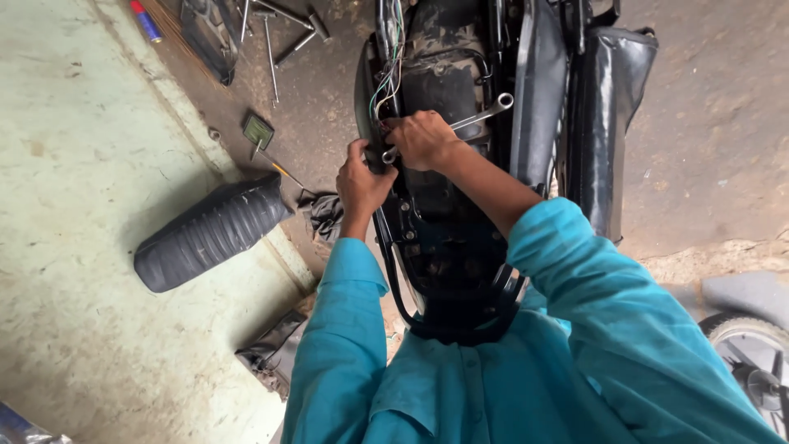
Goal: Tightening bolts and adjusting the rear frame and seat area of a motorcycle.
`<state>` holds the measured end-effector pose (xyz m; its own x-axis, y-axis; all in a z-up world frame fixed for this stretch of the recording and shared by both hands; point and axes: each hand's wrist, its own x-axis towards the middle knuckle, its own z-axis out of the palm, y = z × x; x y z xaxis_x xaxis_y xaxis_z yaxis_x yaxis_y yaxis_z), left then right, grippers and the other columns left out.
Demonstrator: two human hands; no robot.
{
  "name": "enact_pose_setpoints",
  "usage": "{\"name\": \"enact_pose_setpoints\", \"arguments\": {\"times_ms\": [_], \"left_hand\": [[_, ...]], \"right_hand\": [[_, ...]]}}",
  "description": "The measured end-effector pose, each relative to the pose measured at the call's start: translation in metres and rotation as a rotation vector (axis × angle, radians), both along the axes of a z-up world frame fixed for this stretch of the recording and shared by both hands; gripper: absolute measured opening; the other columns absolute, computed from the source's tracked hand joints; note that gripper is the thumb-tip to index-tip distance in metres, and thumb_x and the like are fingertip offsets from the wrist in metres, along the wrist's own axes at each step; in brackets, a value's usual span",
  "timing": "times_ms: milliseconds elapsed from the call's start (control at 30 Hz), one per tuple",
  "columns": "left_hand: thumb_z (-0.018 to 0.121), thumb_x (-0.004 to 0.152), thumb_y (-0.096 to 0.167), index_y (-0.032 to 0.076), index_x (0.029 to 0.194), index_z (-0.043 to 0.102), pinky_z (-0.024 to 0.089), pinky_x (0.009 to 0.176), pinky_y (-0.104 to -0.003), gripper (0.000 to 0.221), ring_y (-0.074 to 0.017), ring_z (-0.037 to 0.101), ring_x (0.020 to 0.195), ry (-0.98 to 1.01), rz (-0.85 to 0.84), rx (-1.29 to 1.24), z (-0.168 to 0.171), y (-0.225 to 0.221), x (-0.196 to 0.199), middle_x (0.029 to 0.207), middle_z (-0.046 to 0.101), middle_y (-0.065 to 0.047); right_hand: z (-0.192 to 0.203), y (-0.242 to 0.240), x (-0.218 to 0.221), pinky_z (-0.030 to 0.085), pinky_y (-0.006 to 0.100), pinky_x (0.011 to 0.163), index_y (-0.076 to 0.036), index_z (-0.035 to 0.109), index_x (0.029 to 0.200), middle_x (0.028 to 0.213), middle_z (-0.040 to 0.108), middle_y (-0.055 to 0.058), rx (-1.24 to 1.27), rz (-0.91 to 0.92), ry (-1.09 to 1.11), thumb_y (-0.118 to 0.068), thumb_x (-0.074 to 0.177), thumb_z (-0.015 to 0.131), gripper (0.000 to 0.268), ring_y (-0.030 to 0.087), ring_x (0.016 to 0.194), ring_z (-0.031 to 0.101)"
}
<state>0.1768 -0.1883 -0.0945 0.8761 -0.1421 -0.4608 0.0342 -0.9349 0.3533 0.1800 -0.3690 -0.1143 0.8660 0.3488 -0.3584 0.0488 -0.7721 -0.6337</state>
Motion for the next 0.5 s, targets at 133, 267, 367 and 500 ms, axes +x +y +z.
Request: {"name": "enact_pose_setpoints", "arguments": {"times_ms": [133, 267, 367, 500], "left_hand": [[0.083, 0.078, 0.027, 0.011, 0.144, 0.048, 0.056, 0.092, -0.050, 0.076, -0.0414, 0.066, 0.115, -0.087, -0.155, 0.017, -0.010, 0.009, -0.006, 0.135, 0.063, -0.021], [0.083, 0.082, 0.029, 0.011, 0.149, 0.045, 0.055, 0.099, -0.050, 0.079, -0.0421, 0.063, 0.124, -0.185, -0.229, -0.053, -0.022, 0.018, -0.008, 0.142, 0.059, -0.021], [0.085, 0.081, 0.033, 0.011, 0.149, 0.041, 0.054, 0.097, -0.052, 0.084, -0.0440, 0.060, 0.124, -0.032, -0.157, 0.045, -0.017, 0.009, 0.002, 0.144, 0.054, -0.022], [0.086, 0.071, 0.028, 0.011, 0.151, 0.033, 0.052, 0.098, -0.052, 0.097, -0.0440, 0.058, 0.124, 0.089, -0.122, 0.047, -0.010, -0.003, 0.013, 0.149, 0.047, -0.022]], "right_hand": [[0.002, 0.000, 0.023, 0.062, 0.042, 0.085, -0.015, 0.072, 0.123, 0.114, 0.076, 0.013, -0.156, 0.269, 0.291, -0.026, 0.100, 0.057, 0.029, 0.028, 0.104, 0.075], [-0.028, 0.001, 0.041, 0.055, 0.047, 0.096, -0.021, 0.073, 0.124, 0.126, 0.069, 0.011, -0.063, 0.298, 0.235, -0.046, 0.095, 0.065, 0.038, 0.034, 0.118, 0.064], [-0.014, -0.013, 0.041, 0.052, 0.043, 0.101, -0.025, 0.070, 0.127, 0.121, 0.071, 0.010, 0.013, 0.152, 0.242, -0.051, 0.079, 0.080, 0.056, 0.030, 0.118, 0.064], [-0.001, -0.014, 0.039, 0.054, 0.042, 0.099, -0.025, 0.075, 0.122, 0.114, 0.075, 0.009, 0.043, 0.096, 0.256, -0.046, 0.077, 0.081, 0.050, 0.029, 0.113, 0.069]]}}
